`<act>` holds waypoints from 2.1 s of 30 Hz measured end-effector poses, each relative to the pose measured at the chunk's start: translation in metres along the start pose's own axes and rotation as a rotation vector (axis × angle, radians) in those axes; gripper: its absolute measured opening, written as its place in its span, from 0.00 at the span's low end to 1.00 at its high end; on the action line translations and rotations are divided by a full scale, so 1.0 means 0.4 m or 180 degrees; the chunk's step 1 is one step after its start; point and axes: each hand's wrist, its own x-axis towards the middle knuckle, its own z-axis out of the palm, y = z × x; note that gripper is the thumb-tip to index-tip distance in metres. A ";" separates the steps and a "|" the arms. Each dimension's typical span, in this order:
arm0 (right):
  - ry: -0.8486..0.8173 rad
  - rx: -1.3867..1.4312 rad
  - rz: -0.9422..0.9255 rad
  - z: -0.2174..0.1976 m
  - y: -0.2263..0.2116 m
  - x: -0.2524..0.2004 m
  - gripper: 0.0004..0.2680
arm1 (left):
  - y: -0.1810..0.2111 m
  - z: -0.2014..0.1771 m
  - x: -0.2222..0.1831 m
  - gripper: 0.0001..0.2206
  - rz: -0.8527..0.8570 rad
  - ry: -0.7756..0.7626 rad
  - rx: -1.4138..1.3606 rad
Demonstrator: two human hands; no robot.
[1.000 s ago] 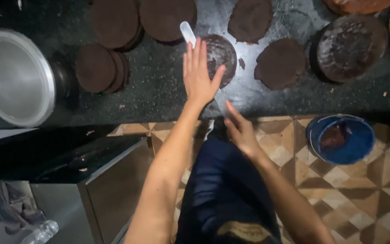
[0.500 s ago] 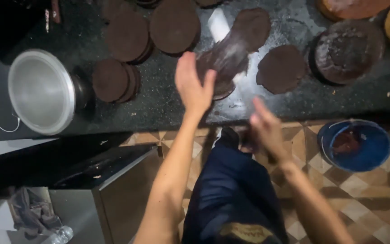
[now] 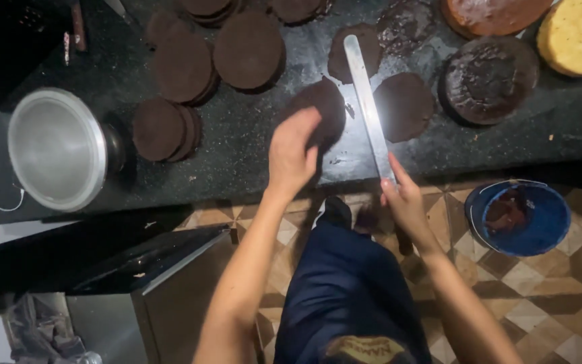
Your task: The person slices round chocolate and yellow cake layers horizontally in half using a long knife, holding each layer steady with one hand while cutting. They move finished halves aside and work through multiple layers one at a time on the counter.
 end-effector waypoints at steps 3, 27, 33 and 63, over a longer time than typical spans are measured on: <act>-0.0053 -0.0175 0.0169 0.006 0.007 -0.025 0.23 | -0.046 -0.021 -0.059 0.27 0.0988 -0.0988 0.0367; 0.0117 -0.0172 0.0174 0.081 -0.067 -0.024 0.22 | -0.081 0.085 -0.031 0.23 0.0204 -0.0745 0.0416; 0.0191 -0.0150 -0.0043 0.104 -0.033 -0.014 0.21 | -0.111 0.112 0.098 0.31 0.0522 -0.0873 0.1286; -0.0156 -0.0090 0.0393 0.186 0.119 -0.246 0.22 | -0.133 0.233 0.003 0.33 -0.1096 0.0212 0.2181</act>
